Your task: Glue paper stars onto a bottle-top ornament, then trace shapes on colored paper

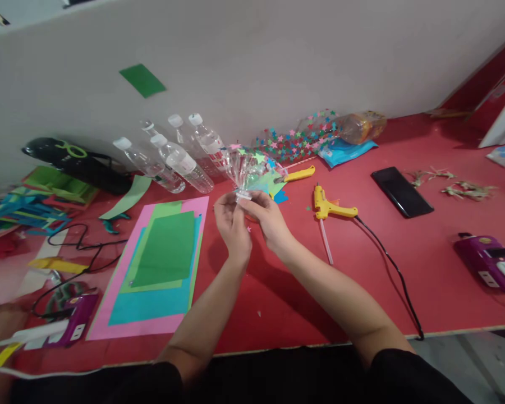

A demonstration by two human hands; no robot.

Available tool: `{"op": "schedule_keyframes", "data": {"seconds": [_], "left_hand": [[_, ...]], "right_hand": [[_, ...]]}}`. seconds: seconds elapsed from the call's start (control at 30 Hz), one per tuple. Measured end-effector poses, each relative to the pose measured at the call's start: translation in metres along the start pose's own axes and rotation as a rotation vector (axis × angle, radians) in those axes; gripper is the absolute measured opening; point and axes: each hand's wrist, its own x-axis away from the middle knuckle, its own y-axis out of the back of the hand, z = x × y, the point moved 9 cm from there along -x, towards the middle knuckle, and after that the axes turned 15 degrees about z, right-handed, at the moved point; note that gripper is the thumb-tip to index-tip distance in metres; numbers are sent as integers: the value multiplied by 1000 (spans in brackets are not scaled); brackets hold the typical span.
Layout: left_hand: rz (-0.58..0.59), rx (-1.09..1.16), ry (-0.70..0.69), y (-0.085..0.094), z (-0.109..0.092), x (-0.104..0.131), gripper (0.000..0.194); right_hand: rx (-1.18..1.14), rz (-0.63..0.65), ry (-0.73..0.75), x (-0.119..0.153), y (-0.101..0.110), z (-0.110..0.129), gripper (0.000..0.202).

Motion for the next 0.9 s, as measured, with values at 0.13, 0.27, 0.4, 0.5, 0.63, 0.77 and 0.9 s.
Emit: {"op": "schedule_keyframes", "data": {"seconds": [0.13, 0.27, 0.4, 0.5, 0.63, 0.77, 0.9], "left_hand": [[13, -13, -40, -2, -3, 0, 27], [-7, -93, -91, 1, -6, -2, 25], [-27, -113, -91, 3, -4, -3, 24], [-30, -102, -97, 4, -5, -4, 24], [-26, -106, -124, 3, -11, -5, 26], [-23, -181, -140, 3, -17, -5, 28], [-8, -294, -211, 3, -26, -4, 31]], "right_hand": [[-39, -7, -9, -1, 2, 0, 27], [-46, -21, 1, -1, 4, 0, 27], [-40, -24, 0, -2, 3, 1, 25], [-44, -23, -10, -2, 3, 0, 24], [-44, -5, -17, -2, 3, -1, 23], [-70, 22, -24, -4, 1, -3, 22], [-105, 32, -37, -5, 1, -7, 24]]}}
